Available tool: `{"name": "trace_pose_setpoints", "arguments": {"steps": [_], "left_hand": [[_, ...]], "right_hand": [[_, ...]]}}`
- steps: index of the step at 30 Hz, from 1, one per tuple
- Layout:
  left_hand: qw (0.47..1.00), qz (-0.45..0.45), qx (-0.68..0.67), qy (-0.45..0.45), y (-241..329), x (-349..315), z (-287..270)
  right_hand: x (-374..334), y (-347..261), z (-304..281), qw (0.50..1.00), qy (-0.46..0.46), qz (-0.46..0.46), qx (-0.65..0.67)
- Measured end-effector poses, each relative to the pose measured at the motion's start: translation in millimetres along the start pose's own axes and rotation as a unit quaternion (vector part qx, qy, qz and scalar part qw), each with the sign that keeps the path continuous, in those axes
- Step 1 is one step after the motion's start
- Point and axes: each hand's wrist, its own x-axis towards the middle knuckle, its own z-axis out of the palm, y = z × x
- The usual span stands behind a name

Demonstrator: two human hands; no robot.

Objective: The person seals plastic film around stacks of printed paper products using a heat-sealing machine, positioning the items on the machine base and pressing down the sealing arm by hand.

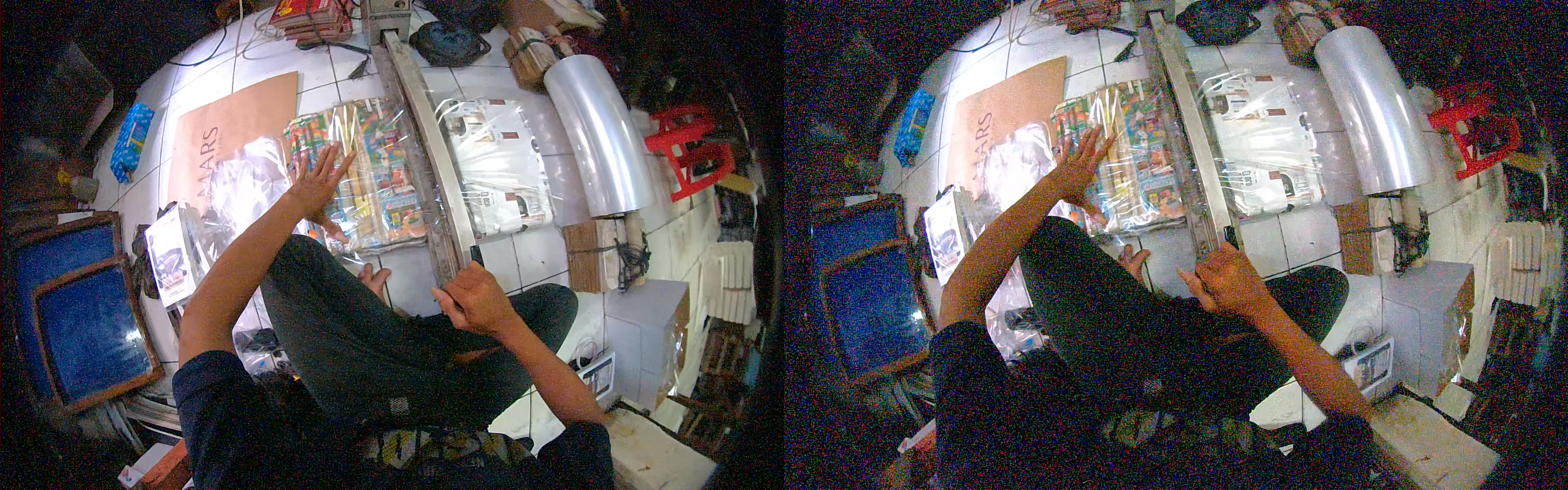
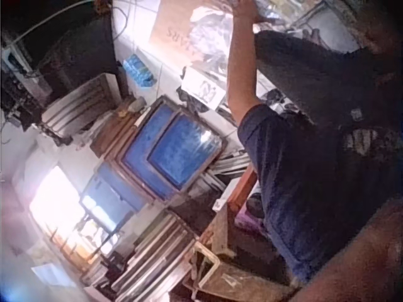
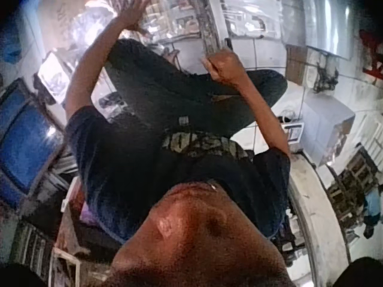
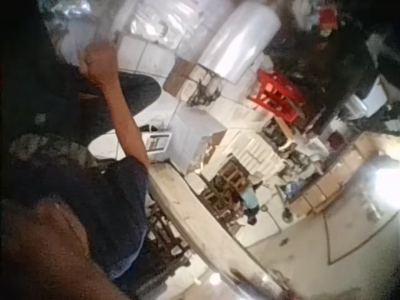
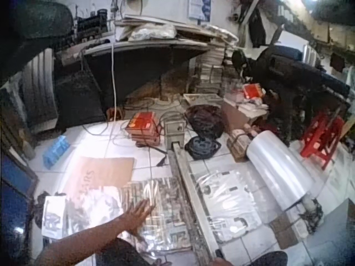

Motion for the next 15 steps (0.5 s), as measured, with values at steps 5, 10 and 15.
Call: {"name": "trace_pose_setpoints", "arguments": {"steps": [5, 10, 15], "left_hand": [[0.999, -0.004, -0.007, -0.037, 2.7, -1.3, -12.5], [0.993, 0.059, -0.093, -0.04, -7.3, -11.0, -29.7], [0.966, 0.101, -0.235, 0.039, -59.1, -64.5, -15.9]], "right_hand": [[-14.6, 16.9, 34.0, 0.999, 0.038, -0.006, 0.03], [3.9, -0.2, -1.9, 0.997, 0.016, 0.031, 0.074], [28.8, -37.4, -96.2, 0.965, 0.047, 0.175, 0.188]]}}
